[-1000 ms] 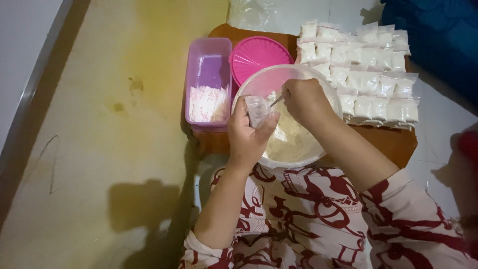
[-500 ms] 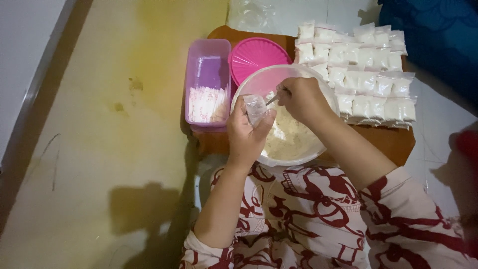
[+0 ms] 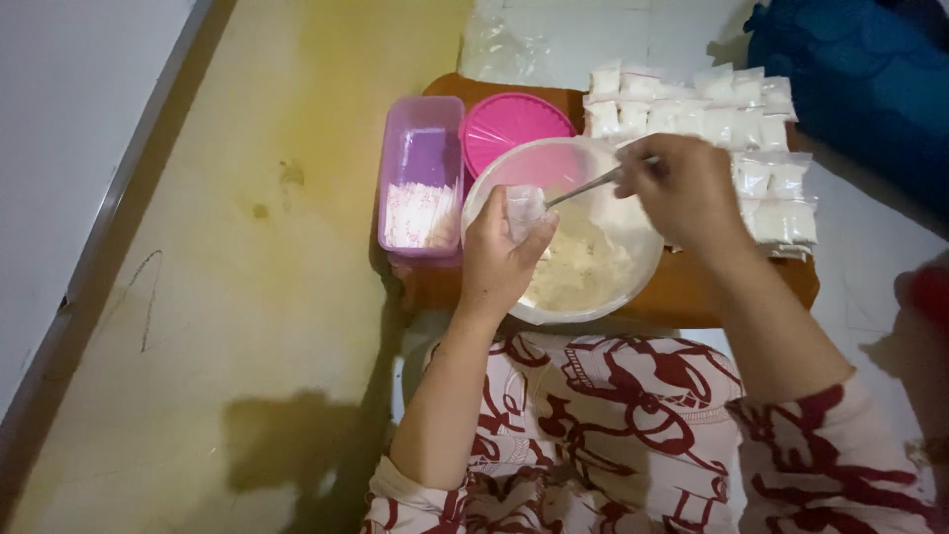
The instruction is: Filling small plastic bags with white powder using a spoon and organizing them into stacks.
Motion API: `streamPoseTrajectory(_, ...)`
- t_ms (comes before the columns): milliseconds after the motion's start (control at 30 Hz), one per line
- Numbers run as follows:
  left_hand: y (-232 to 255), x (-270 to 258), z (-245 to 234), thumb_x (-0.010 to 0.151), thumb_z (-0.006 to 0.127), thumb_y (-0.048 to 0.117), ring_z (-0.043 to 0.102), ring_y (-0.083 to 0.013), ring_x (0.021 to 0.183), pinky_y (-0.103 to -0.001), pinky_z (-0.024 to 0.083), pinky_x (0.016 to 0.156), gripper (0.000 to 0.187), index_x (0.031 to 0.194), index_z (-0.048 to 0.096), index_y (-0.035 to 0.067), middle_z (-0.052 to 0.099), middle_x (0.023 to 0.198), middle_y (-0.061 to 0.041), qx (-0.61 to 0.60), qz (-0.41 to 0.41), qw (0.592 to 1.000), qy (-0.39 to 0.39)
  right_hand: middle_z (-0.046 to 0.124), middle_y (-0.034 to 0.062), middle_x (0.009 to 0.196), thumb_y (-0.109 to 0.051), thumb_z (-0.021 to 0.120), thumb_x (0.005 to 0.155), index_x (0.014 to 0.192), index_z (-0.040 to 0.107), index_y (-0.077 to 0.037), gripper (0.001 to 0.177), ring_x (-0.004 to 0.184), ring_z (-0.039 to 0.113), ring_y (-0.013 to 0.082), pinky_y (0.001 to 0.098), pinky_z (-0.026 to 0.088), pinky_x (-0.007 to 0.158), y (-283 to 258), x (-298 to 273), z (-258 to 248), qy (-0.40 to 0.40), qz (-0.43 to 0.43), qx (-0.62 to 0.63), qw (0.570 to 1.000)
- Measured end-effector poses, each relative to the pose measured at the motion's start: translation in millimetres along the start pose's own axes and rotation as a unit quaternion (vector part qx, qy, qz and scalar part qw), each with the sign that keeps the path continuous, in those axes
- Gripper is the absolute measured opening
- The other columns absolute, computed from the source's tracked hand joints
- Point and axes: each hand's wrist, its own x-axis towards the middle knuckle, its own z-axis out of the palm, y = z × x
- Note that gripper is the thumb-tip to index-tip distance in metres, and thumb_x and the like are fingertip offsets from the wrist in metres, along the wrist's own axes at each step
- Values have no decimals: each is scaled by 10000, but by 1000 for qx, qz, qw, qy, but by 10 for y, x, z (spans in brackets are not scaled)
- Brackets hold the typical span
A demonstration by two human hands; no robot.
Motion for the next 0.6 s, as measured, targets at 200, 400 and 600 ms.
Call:
streamPoseTrajectory(200,113,49,34,860,677,359,664,-314,878,-403,517,734,499,1188,581,-5,698,1000,-162,231,27,969,-86,739,144,816,8,728,1100,1099,739,103,95,706,726,188,253,480,521,-24,-147,-610,65,-59,-18,996)
streamPoseTrajectory(400,114,88,77,906,686,384,684,-268,901,-396,525,715,476,1188,560,22,704,1041,-124,325,-9,933,-153,730,215,902,133,732,1081,1153,727,159,76,810,749,253,258,466,524,-74,-280,-894,90,-81,-32,992)
streamPoseTrajectory(600,105,80,79,882,703,374,685,-266,867,-389,522,696,458,1166,559,43,711,1008,-114,314,-10,938,-146,728,192,869,139,710,1067,1175,720,171,113,708,691,201,249,428,499,-272,-391,-944,68,-91,-36,993)
